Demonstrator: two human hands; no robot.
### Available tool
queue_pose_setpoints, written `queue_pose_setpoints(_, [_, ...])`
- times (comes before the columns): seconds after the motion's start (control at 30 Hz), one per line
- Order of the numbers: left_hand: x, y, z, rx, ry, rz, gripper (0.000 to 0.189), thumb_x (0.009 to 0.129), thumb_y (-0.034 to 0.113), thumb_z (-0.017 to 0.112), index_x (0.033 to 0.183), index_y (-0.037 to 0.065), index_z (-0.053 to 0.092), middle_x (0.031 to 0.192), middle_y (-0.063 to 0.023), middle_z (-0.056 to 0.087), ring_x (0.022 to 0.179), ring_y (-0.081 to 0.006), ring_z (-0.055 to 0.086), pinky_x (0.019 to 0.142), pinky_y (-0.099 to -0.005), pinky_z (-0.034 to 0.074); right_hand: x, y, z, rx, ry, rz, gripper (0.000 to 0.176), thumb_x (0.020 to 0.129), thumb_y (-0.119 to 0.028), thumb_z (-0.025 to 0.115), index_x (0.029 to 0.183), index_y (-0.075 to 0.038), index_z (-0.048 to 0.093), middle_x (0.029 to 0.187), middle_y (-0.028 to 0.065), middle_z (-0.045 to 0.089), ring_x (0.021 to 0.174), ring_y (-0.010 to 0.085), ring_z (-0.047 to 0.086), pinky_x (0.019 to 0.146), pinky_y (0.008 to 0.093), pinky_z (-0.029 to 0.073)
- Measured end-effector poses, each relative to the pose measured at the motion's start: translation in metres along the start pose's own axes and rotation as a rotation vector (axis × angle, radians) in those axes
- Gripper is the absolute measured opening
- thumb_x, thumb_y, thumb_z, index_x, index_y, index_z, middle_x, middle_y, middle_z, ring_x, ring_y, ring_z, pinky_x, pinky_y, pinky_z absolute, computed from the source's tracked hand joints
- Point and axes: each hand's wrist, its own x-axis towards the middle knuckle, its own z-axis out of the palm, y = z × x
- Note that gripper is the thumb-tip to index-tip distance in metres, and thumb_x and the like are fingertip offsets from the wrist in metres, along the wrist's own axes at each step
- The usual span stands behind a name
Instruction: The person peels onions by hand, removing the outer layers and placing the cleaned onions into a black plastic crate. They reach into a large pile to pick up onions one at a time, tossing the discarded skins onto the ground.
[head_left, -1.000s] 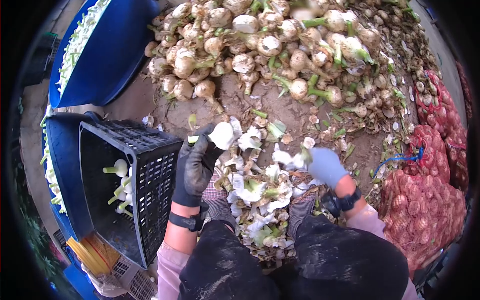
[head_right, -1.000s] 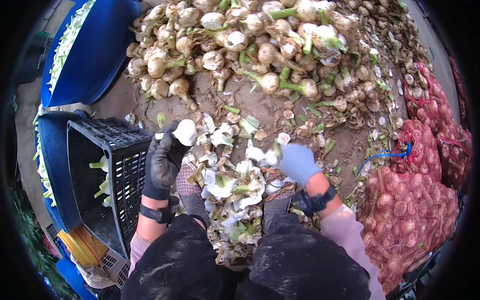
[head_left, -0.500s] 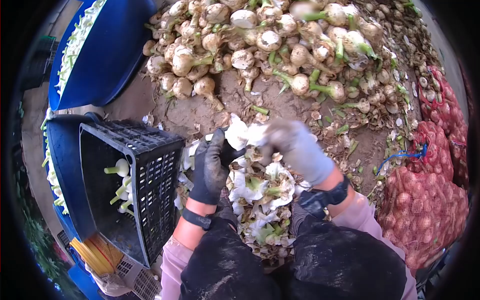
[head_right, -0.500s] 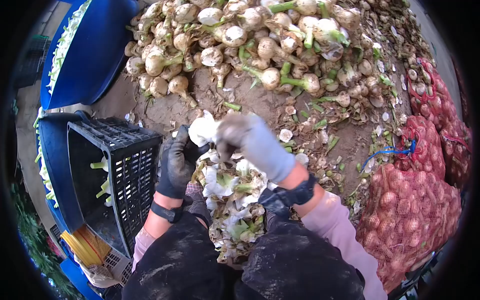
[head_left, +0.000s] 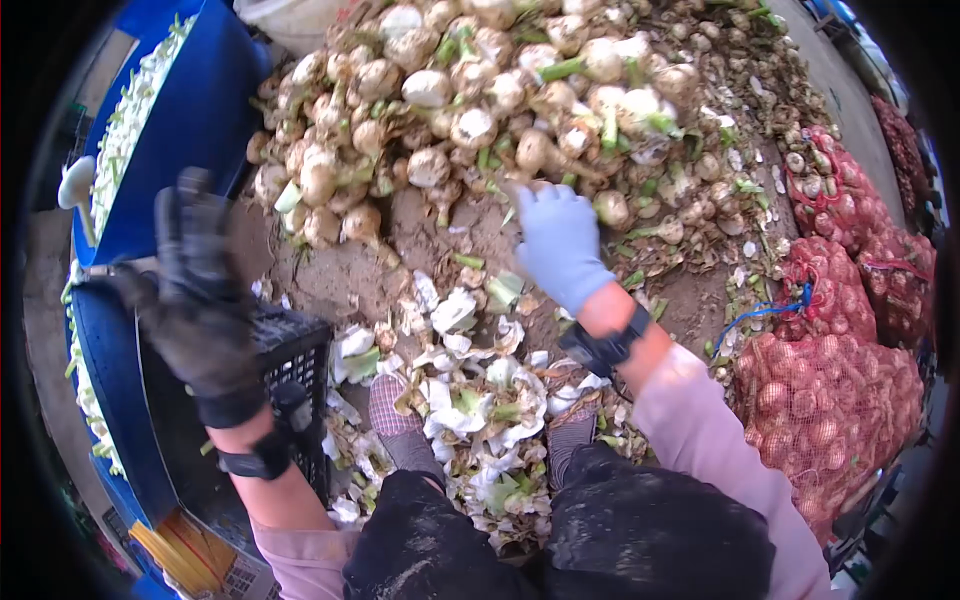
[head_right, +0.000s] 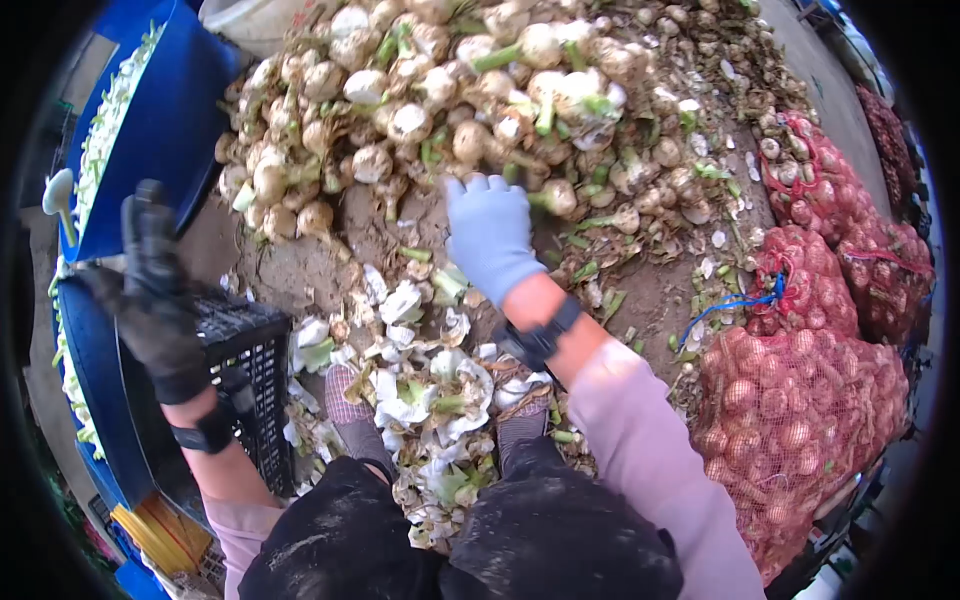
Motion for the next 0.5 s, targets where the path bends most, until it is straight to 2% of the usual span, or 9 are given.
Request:
queue_pose_setpoints(0.07, [-0.011,-0.042,-0.035,0.611,-0.086,0.029,0.055,0.095,0.046,0.046,0.128,0.002,0.047,0.115,-0.0125,0.060,0.100,-0.0252,0.062,0.084,-0.0357,0.053,0.008,0.016,0.036,-0.249,0.134,-0.034,0.046,0.069,-0.016,0.063,0.115,-0.019,0.057,0.088,0.0069,0.058,0.085,0.0231,0.055,0.068,0.0395,0.042])
queue_pose_setpoints(0.13, [-0.030,-0.088,-0.032,0.918,0.009,-0.322,0.033,0.095,0.026,0.053,0.118,0.002,0.057,0.112,-0.0096,0.061,0.089,-0.0183,0.065,0.070,-0.0289,0.055,0.004,0.021,0.046,-0.240,0.094,-0.102,0.045,0.068,-0.012,0.063,0.113,-0.018,0.059,0.086,0.0063,0.057,0.083,0.0231,0.055,0.067,0.0393,0.040])
queue_pose_setpoints(0.2, [-0.055,-0.128,-0.062,1.027,0.017,-0.457,0.029,0.091,0.012,0.059,0.119,0.004,0.057,0.114,-0.0106,0.061,0.093,-0.0167,0.063,0.075,-0.0271,0.054,-0.018,0.018,0.031,-0.142,-0.066,-0.094,0.037,0.073,-0.014,0.063,0.110,-0.016,0.061,0.088,0.0070,0.057,0.086,0.0243,0.055,0.070,0.0404,0.041])
queue_pose_setpoints(0.23, [-0.070,-0.146,-0.078,0.861,0.020,-0.488,0.037,0.088,0.010,0.064,0.123,0.005,0.054,0.112,-0.0088,0.061,0.100,-0.0150,0.059,0.087,-0.0281,0.050,-0.028,0.011,0.024,-0.031,-0.207,-0.093,0.029,0.077,-0.015,0.063,0.107,-0.015,0.064,0.090,0.0076,0.058,0.090,0.0254,0.055,0.073,0.0416,0.042])
queue_pose_setpoints(0.27, [-0.078,-0.151,-0.075,1.046,-0.071,-0.470,0.051,0.082,0.011,0.069,0.129,0.006,0.050,0.118,-0.0122,0.058,0.108,-0.0200,0.056,0.093,-0.0325,0.047,-0.041,0.004,0.026,-0.026,-0.208,-0.104,0.029,0.077,-0.015,0.063,0.107,-0.015,0.064,0.090,0.0076,0.058,0.090,0.0254,0.055,0.073,0.0416,0.042])
queue_pose_setpoints(0.33, [-0.083,-0.158,-0.058,1.498,-0.431,-0.041,0.066,0.075,0.014,0.076,0.133,0.007,0.046,0.127,-0.0142,0.053,0.113,-0.0268,0.055,0.097,-0.0361,0.044,-0.075,-0.010,0.027,0.539,-0.130,0.160,0.023,0.083,-0.016,0.065,0.104,-0.007,0.064,0.084,0.0062,0.059,0.084,0.0233,0.057,0.074,0.0374,0.045])
queue_pose_setpoints(0.4, [-0.091,-0.170,-0.067,1.512,-0.528,-0.037,0.074,0.069,0.015,0.081,0.134,0.008,0.046,0.130,-0.0178,0.050,0.116,-0.0306,0.053,0.099,-0.0365,0.042,-0.090,-0.029,0.022,1.547,-0.386,0.529,0.025,0.089,-0.020,0.063,0.105,-0.001,0.062,0.079,0.0035,0.059,0.076,0.0177,0.057,0.071,0.0300,0.047])
queue_pose_setpoints(0.47, [-0.093,-0.169,-0.073,1.457,-0.482,-0.155,0.074,0.068,0.016,0.082,0.132,0.005,0.047,0.130,-0.0166,0.051,0.119,-0.0282,0.051,0.100,-0.0351,0.041,-0.092,-0.032,0.010,1.520,-0.304,0.469,0.025,0.093,-0.022,0.058,0.103,0.000,0.061,0.075,0.0021,0.059,0.065,0.0107,0.054,0.061,0.0247,0.046])
queue_pose_setpoints(0.5, [-0.094,-0.167,-0.072,1.371,-0.442,-0.246,0.073,0.068,0.016,0.083,0.130,0.003,0.048,0.129,-0.0159,0.052,0.118,-0.0259,0.052,0.100,-0.0345,0.041,-0.085,-0.026,-0.009,1.502,-0.546,0.548,0.025,0.094,-0.023,0.056,0.101,0.000,0.061,0.073,0.0024,0.059,0.061,0.0099,0.053,0.057,0.0243,0.045])
